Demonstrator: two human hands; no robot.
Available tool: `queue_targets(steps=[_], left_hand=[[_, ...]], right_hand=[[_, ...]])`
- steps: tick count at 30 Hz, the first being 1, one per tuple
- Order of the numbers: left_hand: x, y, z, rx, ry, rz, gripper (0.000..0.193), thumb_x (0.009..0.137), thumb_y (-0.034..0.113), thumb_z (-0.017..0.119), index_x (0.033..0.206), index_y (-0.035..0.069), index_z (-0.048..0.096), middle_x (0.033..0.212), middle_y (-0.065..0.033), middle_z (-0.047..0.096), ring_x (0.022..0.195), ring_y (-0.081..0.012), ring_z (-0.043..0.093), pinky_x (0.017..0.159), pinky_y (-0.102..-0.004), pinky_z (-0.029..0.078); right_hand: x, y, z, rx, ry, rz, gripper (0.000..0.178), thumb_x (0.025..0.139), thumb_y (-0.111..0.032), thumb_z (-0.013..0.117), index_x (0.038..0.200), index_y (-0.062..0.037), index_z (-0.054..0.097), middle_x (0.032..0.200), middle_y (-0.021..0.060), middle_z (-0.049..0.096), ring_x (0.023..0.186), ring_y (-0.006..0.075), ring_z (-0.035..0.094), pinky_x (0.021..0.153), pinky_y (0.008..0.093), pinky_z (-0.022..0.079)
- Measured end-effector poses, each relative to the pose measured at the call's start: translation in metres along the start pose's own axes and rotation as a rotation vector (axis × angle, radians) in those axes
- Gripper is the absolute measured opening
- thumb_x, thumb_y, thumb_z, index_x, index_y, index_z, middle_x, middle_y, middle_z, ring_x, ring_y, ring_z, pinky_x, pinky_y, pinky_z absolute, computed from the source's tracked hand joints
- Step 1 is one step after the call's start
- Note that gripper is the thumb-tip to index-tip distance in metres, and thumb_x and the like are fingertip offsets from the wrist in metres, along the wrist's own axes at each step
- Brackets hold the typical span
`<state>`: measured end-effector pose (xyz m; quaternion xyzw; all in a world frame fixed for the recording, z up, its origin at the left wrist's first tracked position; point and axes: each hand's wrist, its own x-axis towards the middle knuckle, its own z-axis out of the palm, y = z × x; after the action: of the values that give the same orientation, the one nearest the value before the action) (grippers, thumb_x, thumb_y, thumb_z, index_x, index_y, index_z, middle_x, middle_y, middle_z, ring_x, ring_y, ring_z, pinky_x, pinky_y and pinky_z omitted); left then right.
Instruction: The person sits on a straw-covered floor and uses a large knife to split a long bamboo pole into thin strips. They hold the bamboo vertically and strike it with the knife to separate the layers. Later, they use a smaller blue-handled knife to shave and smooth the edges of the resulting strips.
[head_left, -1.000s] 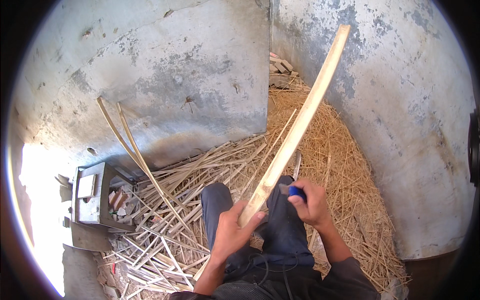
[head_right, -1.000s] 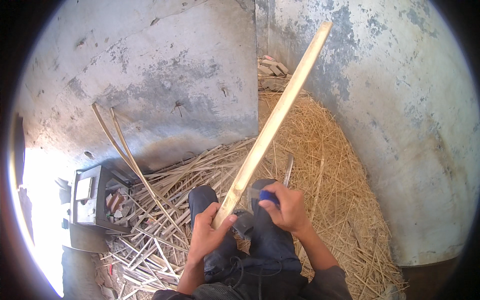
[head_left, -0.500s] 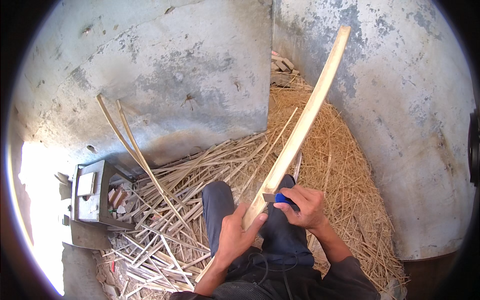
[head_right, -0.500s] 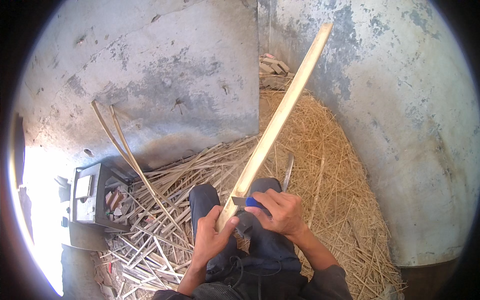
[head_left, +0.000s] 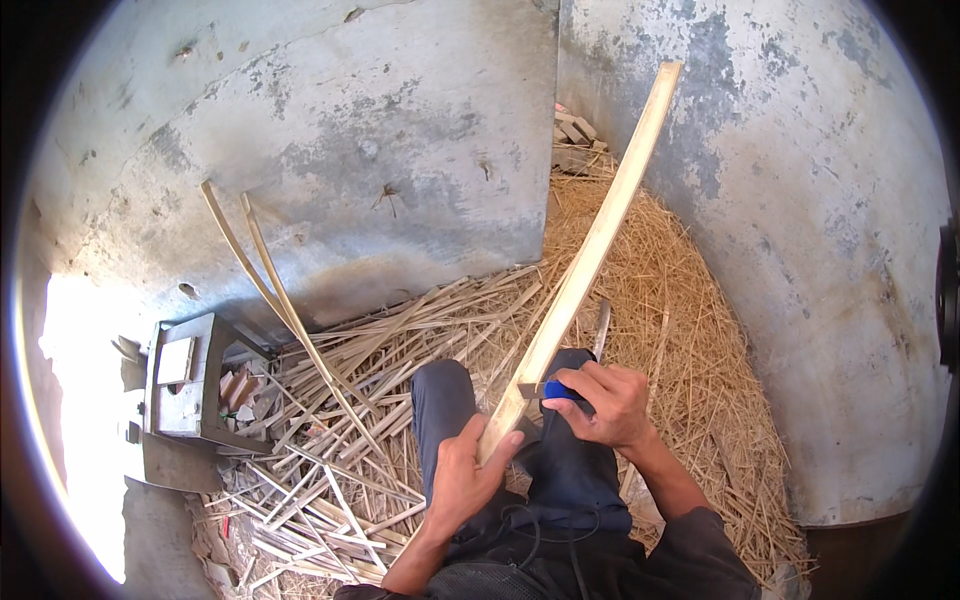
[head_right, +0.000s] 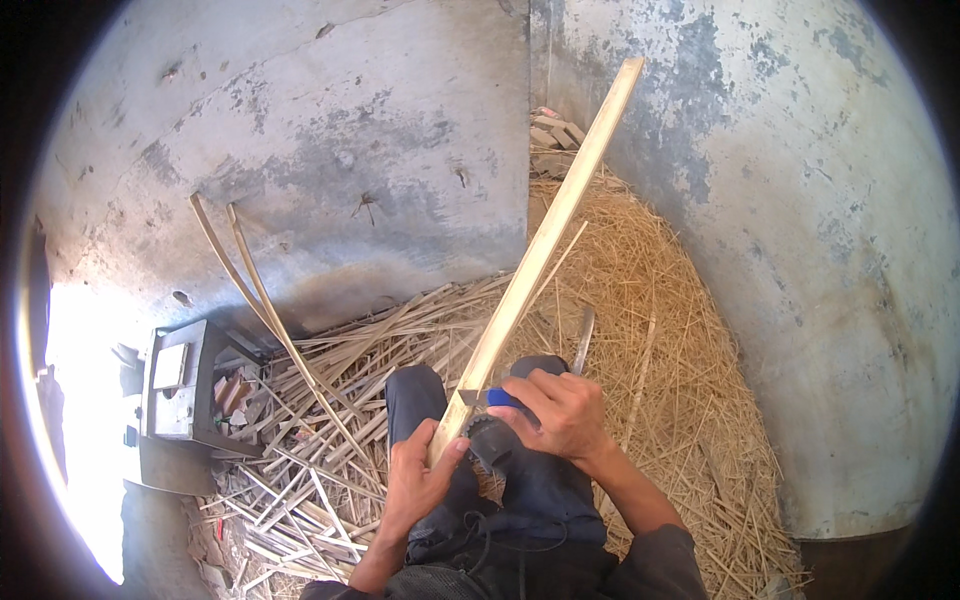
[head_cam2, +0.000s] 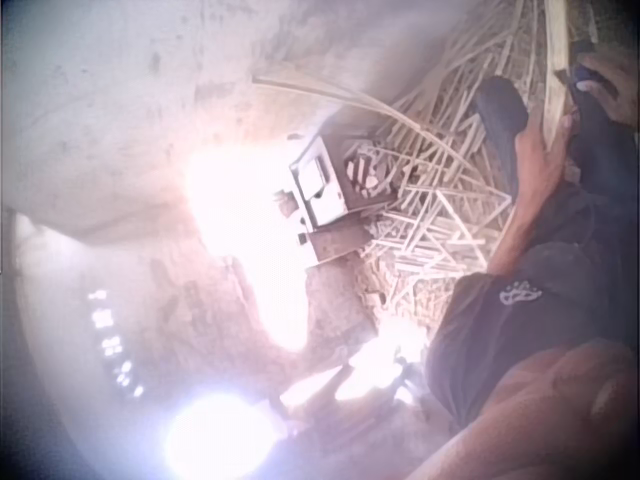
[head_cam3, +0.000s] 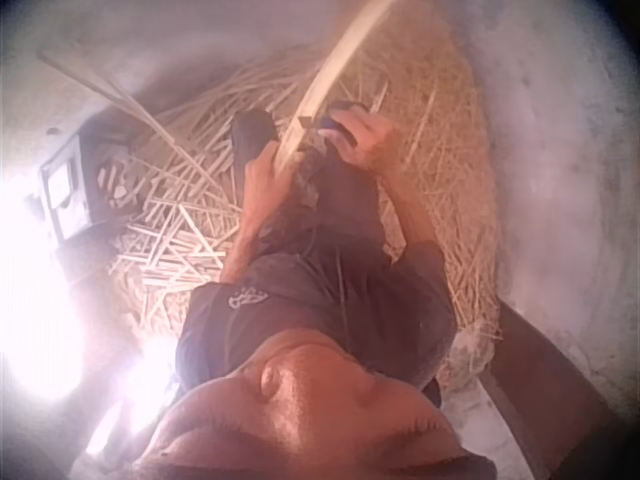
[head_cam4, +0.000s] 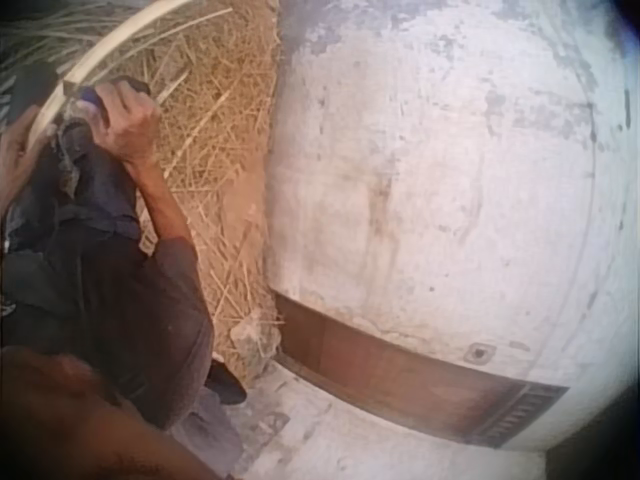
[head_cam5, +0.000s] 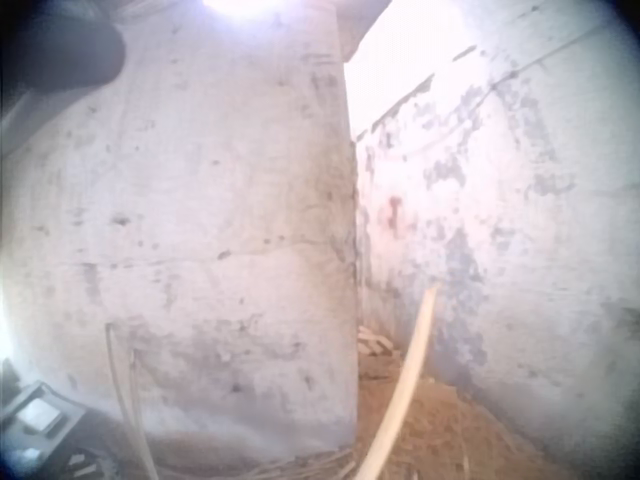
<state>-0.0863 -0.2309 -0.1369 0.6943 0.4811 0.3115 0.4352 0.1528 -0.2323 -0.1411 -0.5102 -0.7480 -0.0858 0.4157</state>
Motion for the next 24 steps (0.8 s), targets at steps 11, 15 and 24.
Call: queue_targets(steps=[11, 15, 24], left_hand=[[-0.01, -0.007, -0.007, -0.019, 0.031, 0.01, 0.035, 0.099, 0.027, 0.078, 0.093, -0.003, 0.061, 0.066, -0.0221, 0.064, 0.053, -0.0324, 0.064, 0.052, -0.0387, 0.046], [-0.016, -0.014, -0.006, 0.015, 0.028, -0.018, 0.031, 0.098, 0.025, 0.078, 0.093, -0.001, 0.063, 0.063, -0.0136, 0.062, 0.053, -0.0198, 0.058, 0.052, -0.0355, 0.043], [-0.052, -0.055, -0.021, 0.189, -0.165, -0.082, 0.038, 0.096, 0.036, 0.081, 0.098, 0.0, 0.07, 0.066, -0.0211, 0.064, 0.06, -0.0412, 0.066, 0.057, -0.0448, 0.048]], right_hand=[[0.003, -0.001, 0.007, -0.021, -0.003, -0.037, 0.034, 0.093, -0.046, 0.079, 0.092, -0.0115, 0.077, 0.067, 0.0023, 0.061, 0.05, 0.0199, 0.057, 0.047, 0.0344, 0.043], [0.002, 0.006, 0.008, -0.018, 0.019, -0.029, 0.034, 0.097, -0.043, 0.076, 0.096, -0.0093, 0.078, 0.068, 0.0026, 0.064, 0.051, 0.0187, 0.059, 0.048, 0.0335, 0.043], [0.015, 0.117, -0.048, 0.086, 0.366, 0.481, 0.05, 0.104, -0.051, 0.067, 0.104, -0.0019, 0.077, 0.073, -0.001, 0.065, 0.057, 0.0092, 0.048, 0.053, 0.0281, 0.036]])
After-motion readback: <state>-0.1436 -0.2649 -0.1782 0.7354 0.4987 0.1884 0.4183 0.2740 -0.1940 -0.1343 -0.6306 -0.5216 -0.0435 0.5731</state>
